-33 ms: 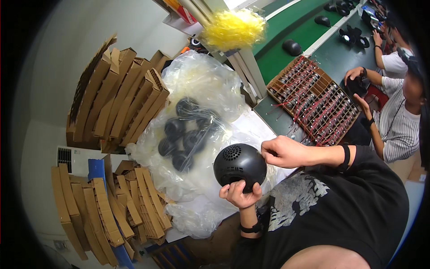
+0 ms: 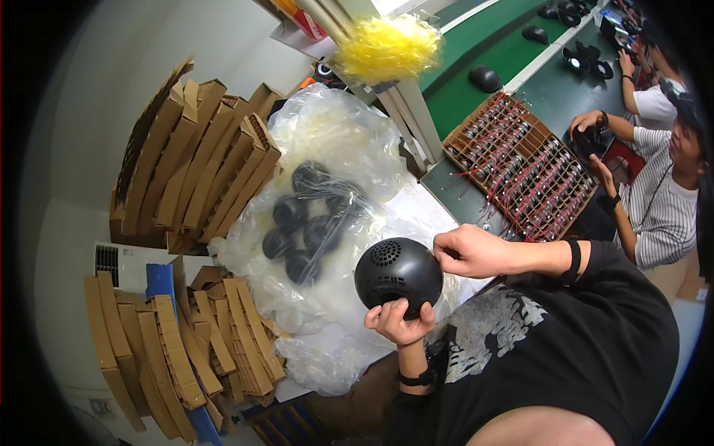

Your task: Assembling and inspecting black spherical plastic components at a factory workstation.

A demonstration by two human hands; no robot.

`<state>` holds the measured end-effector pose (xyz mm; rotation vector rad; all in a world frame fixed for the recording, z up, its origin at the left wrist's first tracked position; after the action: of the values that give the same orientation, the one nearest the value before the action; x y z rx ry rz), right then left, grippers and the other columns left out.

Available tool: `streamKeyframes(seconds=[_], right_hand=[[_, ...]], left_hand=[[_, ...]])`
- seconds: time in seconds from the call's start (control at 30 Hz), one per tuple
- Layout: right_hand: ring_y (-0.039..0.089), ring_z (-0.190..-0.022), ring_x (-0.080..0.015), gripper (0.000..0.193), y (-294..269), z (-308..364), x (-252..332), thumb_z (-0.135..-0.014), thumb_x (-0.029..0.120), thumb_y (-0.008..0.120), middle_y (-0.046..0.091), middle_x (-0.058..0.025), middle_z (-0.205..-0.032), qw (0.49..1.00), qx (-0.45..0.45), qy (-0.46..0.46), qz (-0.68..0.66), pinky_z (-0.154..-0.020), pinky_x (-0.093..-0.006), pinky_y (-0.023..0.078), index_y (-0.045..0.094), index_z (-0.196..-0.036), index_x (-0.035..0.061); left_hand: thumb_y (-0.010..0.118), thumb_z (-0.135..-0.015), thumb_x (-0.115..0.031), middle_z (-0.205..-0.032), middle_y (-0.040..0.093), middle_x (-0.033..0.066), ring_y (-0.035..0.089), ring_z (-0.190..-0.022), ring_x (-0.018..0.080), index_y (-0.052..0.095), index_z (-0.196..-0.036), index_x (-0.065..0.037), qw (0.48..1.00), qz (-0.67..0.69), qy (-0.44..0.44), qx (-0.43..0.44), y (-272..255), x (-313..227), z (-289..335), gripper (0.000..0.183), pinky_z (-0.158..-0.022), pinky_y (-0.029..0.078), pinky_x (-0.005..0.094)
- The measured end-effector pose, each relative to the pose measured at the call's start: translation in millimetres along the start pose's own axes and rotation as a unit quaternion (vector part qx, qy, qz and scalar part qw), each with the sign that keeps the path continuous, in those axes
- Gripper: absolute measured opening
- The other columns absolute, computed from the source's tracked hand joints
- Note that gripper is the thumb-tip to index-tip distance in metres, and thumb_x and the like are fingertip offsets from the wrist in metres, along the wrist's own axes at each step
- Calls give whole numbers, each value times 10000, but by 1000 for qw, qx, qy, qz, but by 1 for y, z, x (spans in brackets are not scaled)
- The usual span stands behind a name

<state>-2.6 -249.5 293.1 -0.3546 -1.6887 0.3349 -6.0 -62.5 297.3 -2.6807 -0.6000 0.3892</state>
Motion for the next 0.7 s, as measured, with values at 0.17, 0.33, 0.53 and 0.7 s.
streamKeyframes(seconds=[0.17, 0.33, 0.53, 0.7], right_hand=[[498, -514, -159, 175, 9, 1, -10, -832, 132, 518, 524, -98, -562, 988, -24, 26, -151, -517, -313, 417, 561, -735, -8], [444, -520, -66, 267, 5, -1, -9, -907, 176, 513, 478, -41, -538, 982, -20, 31, -184, -475, -279, 382, 515, -708, -3], [468, -480, -131, 322, 2, -5, -4, -924, 222, 526, 494, -63, -534, 991, -41, -15, -126, -474, -305, 384, 516, -688, 4], [497, -499, -308, 268, -5, -5, 7, -869, 169, 574, 498, -129, -556, 991, -88, -98, -15, -478, -382, 401, 491, -673, 6]], left_hand=[[627, -822, -374, -787, 494, 5, 463, -658, 127, 491, -966, -80, 1000, 5, -13, -27, -1, 2, 1, 355, -842, 323, 339], [609, -814, -364, -739, 474, 10, 396, -810, 203, 456, -984, -52, 1000, -3, 15, -9, -3, -3, -1, 387, -834, 317, 357], [594, -820, -375, -733, 476, 20, 415, -772, 190, 454, -980, -57, 1000, 4, 15, -5, 1, -2, 2, 382, -873, 306, 374], [489, -895, -284, -1062, 526, 185, 519, -997, 292, 280, -1274, 31, 936, 208, -284, 11, 30, 24, 8, 535, -910, 392, 389]])
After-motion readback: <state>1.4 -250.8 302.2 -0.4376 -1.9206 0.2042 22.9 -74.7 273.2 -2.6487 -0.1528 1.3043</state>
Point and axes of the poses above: each hand's wrist, its own z-axis away from the middle knuckle, its own y-axis out of the palm, x = y × z, the point moved 7 cm from there along -z, towards the middle knuckle
